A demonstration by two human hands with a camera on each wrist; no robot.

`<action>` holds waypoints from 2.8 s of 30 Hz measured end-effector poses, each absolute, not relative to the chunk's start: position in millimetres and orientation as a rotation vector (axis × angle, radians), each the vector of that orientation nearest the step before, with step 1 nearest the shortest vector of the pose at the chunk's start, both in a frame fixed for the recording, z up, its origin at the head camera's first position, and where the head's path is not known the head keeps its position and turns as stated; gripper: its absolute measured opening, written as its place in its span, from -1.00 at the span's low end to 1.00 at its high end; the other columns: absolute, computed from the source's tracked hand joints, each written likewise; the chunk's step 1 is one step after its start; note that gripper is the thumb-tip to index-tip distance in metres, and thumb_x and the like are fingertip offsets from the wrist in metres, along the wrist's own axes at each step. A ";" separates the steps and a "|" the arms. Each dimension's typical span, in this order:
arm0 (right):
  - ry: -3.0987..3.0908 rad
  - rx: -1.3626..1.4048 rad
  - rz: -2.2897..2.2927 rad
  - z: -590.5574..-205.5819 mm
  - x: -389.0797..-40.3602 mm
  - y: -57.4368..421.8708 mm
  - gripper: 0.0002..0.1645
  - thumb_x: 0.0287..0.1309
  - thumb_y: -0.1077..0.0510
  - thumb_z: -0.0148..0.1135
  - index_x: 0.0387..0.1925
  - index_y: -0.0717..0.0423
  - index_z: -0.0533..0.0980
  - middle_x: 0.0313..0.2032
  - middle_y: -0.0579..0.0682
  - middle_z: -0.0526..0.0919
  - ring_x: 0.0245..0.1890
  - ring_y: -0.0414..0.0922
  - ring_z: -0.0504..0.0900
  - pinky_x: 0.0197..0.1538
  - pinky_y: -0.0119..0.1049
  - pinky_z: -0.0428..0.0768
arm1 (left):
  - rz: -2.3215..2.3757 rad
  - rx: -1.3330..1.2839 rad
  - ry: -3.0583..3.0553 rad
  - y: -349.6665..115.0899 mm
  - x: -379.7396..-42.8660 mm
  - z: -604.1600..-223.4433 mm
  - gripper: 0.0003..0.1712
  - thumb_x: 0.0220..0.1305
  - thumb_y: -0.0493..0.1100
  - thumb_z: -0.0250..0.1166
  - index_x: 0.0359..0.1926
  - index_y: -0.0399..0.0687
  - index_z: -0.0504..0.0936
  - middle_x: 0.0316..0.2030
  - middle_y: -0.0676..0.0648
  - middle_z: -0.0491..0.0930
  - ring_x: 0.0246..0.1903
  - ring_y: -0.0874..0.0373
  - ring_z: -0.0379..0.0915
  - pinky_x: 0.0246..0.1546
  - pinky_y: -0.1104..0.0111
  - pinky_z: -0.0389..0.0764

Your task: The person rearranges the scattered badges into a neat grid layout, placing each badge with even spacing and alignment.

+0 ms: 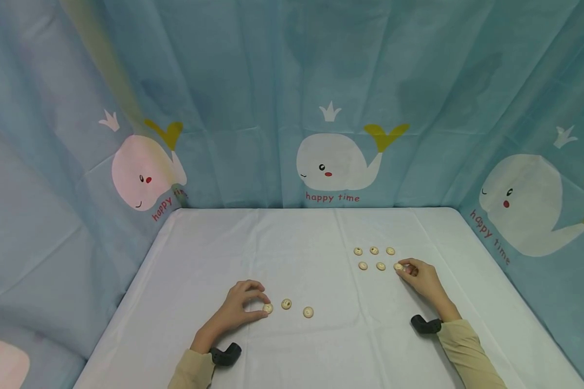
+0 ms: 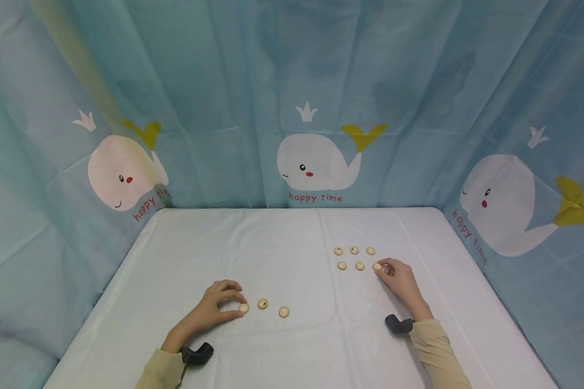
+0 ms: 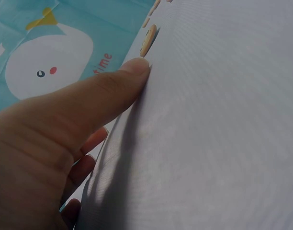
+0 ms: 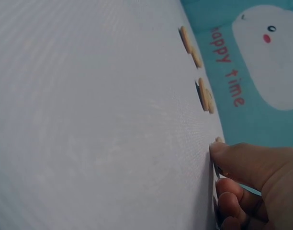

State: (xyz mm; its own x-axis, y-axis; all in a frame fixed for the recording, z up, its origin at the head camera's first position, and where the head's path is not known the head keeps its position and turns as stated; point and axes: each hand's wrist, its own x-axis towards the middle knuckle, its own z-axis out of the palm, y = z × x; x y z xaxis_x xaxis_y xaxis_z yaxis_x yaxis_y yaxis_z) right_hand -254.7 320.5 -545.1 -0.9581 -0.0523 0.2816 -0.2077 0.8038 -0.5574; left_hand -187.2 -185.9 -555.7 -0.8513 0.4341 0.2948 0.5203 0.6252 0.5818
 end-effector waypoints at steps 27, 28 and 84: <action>-2.719 0.194 0.933 -545.3 -250.5 320.5 -0.65 0.04 0.16 0.34 -0.15 0.28 0.56 -0.58 -0.07 0.46 -0.60 -0.29 0.35 -0.57 -0.46 0.35 | -1.053 -0.796 -2.713 -185.1 -185.8 -554.8 -0.77 -0.05 0.09 0.44 -0.30 0.34 0.64 -0.04 0.05 0.46 0.01 0.12 0.25 0.06 -0.06 0.19; -2.713 0.201 0.941 -544.9 -249.6 320.0 -0.65 0.04 0.17 0.34 -0.14 0.28 0.56 -0.58 -0.06 0.46 -0.60 -0.29 0.35 -0.57 -0.46 0.34 | -1.053 -0.796 -2.714 -185.1 -185.8 -554.7 -0.77 -0.05 0.08 0.44 -0.30 0.34 0.64 -0.04 0.05 0.46 0.01 0.12 0.25 0.06 -0.06 0.19; -2.700 0.493 1.059 -538.9 -221.3 220.9 -0.84 -0.02 0.14 0.39 -0.33 0.01 0.61 -0.61 -0.26 0.41 -0.64 -0.36 0.30 -0.57 -0.46 0.33 | -1.042 -0.807 -2.702 -186.4 -186.3 -557.8 -0.77 -0.06 0.08 0.44 -0.31 0.38 0.62 -0.05 0.07 0.46 0.02 0.12 0.25 0.05 -0.04 0.21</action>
State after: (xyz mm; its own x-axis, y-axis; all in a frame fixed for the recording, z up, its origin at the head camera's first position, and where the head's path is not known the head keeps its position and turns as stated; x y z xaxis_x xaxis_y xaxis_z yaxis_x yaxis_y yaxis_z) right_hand -221.3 220.9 -538.9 -0.9244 -0.2334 0.3018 -0.3763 0.6878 -0.6208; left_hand -186.3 -186.4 -557.8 -0.8474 0.4335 0.3067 0.5272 0.6173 0.5840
